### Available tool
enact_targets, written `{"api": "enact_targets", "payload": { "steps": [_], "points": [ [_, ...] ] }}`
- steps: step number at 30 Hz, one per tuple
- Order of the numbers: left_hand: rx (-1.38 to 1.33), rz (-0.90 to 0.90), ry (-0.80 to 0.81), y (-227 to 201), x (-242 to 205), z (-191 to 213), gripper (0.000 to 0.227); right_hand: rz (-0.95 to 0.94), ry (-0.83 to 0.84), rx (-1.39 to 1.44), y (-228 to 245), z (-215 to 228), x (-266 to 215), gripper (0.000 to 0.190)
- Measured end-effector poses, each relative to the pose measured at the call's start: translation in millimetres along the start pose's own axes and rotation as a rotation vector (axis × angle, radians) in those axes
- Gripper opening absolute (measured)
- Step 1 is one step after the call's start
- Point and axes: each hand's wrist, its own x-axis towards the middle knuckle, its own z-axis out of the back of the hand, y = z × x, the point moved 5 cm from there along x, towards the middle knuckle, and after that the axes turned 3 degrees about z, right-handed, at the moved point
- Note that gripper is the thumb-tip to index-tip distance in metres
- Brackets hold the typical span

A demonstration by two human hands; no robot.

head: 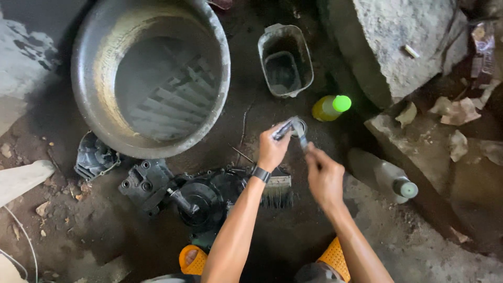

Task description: Repairing, cleaning, and inspecting motorcycle engine components.

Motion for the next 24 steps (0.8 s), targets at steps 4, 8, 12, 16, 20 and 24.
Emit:
{"api": "enact_targets", "payload": {
  "steps": [4, 8, 12, 16, 20, 24],
  "points": [
    [-0.148, -0.034, 0.004, -5, 13, 11, 0.031, 0.128, -0.178, 0.212, 13, 8, -7, 0.032],
    [-0.117, 0.057, -0.011, 15, 12, 7, 0.027, 0.414, -0.254, 0.114, 14, 3, 1, 0.026],
    [-0.325, -0.015, 0.022, 2, 7, 12, 0.03, 0.09, -0.153, 0.221, 9, 5, 6, 0.031],
    [-0.803, 0.372, 0.031, 18, 9, 13, 0.031, 0.055, -0.144, 0.306, 8, -1, -14, 0.035],
    [-0.977, 0.473, 0.007, 38, 0, 6, 0.023, 0.107, -0.103, 0.331, 16, -12, -18, 0.035],
    [-1.063, 0.459, -0.025, 30, 4, 5, 0.023, 0.102, -0.065, 0.268, 20, -16, -18, 0.033]
  ]
}}
